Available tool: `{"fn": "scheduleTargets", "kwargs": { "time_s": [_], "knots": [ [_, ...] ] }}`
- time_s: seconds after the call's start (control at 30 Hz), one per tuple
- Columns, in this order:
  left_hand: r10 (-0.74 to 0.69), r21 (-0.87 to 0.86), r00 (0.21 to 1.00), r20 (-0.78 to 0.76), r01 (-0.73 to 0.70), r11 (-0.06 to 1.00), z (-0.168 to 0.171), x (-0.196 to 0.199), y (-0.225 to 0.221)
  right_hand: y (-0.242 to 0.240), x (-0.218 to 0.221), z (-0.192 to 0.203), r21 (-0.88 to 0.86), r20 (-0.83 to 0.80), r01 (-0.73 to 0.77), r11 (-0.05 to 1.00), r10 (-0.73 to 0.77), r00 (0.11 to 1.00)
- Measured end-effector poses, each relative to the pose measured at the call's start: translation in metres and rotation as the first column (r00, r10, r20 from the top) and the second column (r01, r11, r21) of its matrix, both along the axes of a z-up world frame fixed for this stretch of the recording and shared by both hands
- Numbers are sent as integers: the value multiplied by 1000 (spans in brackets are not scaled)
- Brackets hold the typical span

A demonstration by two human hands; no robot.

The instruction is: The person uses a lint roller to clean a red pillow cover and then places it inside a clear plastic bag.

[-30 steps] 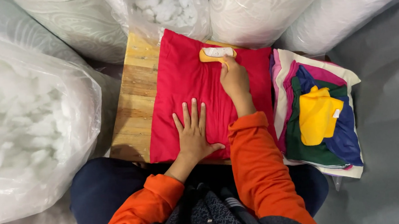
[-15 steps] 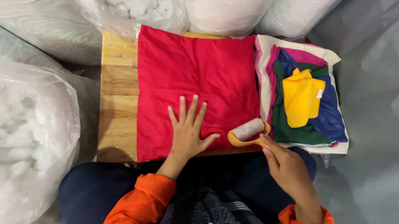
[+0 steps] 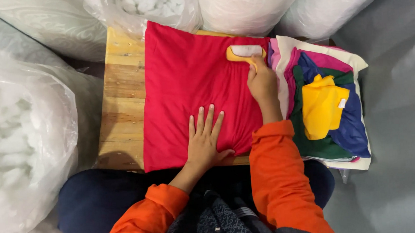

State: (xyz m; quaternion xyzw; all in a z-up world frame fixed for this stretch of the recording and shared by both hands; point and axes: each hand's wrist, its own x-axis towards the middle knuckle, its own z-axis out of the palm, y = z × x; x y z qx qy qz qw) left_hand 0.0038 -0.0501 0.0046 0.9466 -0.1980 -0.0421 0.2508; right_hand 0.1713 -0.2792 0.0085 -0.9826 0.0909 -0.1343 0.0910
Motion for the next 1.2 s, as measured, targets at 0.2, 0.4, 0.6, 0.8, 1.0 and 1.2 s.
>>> {"fn": "scheduleTargets", "kwargs": {
  "time_s": [0.2, 0.4, 0.6, 0.8, 1.0, 1.2],
  "knots": [
    [247, -482, 944, 219, -116, 869, -11, 1, 7, 31, -29, 53, 92, -65, 2, 996, 4, 998],
    [746, -533, 641, 179, -574, 621, -12, 19, 46, 44, -196, 140, 311, -212, -91, 946, 162, 964],
    [860, -587, 510, 7, -695, 416, -23, 26, 52, 70, -228, 132, 229, -163, -425, 876, 465, 870],
    [846, -563, 522, 110, -669, 485, -37, 24, 45, 134, -135, 11, 9, 22, -440, 898, 440, 898],
    [830, -575, 552, 80, -655, 490, -25, 23, 46, 186, -63, 14, 87, 34, -443, 892, 442, 896],
    [837, -578, 545, 53, -667, 470, -40, 28, 45, 143, -160, 53, 44, -131, -344, 938, 347, 929]
  ]
}}
